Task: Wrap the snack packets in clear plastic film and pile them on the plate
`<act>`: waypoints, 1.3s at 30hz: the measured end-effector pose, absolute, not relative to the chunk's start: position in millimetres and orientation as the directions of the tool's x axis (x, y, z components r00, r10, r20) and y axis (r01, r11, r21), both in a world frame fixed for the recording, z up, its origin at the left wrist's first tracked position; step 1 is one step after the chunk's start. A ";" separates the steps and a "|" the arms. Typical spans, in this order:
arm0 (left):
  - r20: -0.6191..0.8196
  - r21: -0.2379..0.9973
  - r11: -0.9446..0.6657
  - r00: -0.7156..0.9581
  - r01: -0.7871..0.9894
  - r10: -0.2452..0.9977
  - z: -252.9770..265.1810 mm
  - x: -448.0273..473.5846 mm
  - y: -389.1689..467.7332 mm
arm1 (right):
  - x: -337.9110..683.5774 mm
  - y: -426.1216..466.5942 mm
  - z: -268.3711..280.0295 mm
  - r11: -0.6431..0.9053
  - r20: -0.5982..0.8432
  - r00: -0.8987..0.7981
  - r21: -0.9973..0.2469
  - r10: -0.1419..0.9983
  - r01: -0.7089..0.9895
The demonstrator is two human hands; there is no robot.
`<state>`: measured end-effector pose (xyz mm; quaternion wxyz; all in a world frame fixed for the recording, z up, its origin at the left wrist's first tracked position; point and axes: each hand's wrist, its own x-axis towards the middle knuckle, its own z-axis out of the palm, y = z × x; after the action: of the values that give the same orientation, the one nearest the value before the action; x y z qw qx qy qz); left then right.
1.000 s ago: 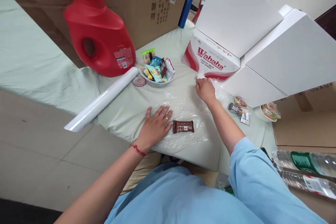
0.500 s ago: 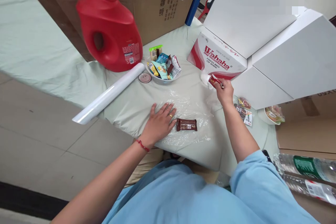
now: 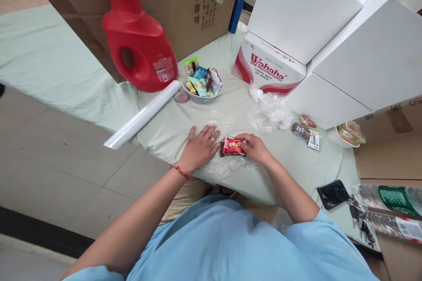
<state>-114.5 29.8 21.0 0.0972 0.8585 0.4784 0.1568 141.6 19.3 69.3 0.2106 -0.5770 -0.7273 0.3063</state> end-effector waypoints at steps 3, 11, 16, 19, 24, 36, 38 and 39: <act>0.169 0.303 -0.524 0.496 0.796 0.852 22.2 -113.6 29.0 | 133.0 13.8 62.6 0.245 0.069 -0.242 -0.481 0.968 0.842; 0.168 0.278 -0.520 0.492 0.807 0.854 21.7 -112.0 27.5 | 117.9 1.2 71.2 0.342 -0.084 -0.378 -0.280 0.922 0.897; 0.136 0.274 -0.550 0.534 0.789 0.835 21.5 -111.2 8.5 | 121.6 -34.9 69.2 0.264 -0.084 -0.302 -0.304 0.950 0.915; 0.118 0.289 -0.569 0.561 0.770 0.819 23.0 -111.8 0.6 | 131.3 -68.8 64.7 0.277 0.006 -0.296 -0.369 0.955 0.887; 0.108 0.287 -0.530 0.523 0.798 0.845 25.6 -110.4 4.8 | 142.3 -106.3 57.0 0.207 0.055 -0.204 -0.427 0.978 0.880; 0.112 0.296 -0.450 0.438 0.842 0.892 20.4 -152.6 18.9 | 182.5 -109.3 78.1 0.045 -0.051 -0.083 -0.512 0.995 0.858; 0.109 0.295 -0.455 0.444 0.840 0.890 18.6 -155.7 19.0 | 193.4 -102.7 86.3 0.025 -0.037 -0.053 -0.523 0.998 0.852; 0.112 0.292 -0.456 0.443 0.841 0.889 17.9 -156.1 18.8 | 196.7 -97.2 90.4 0.022 -0.020 -0.038 -0.526 0.999 0.851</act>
<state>-156.1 18.8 17.9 0.0969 0.8440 0.5125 0.1252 196.7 -97.2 90.4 0.1825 -0.6690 -0.6912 0.2035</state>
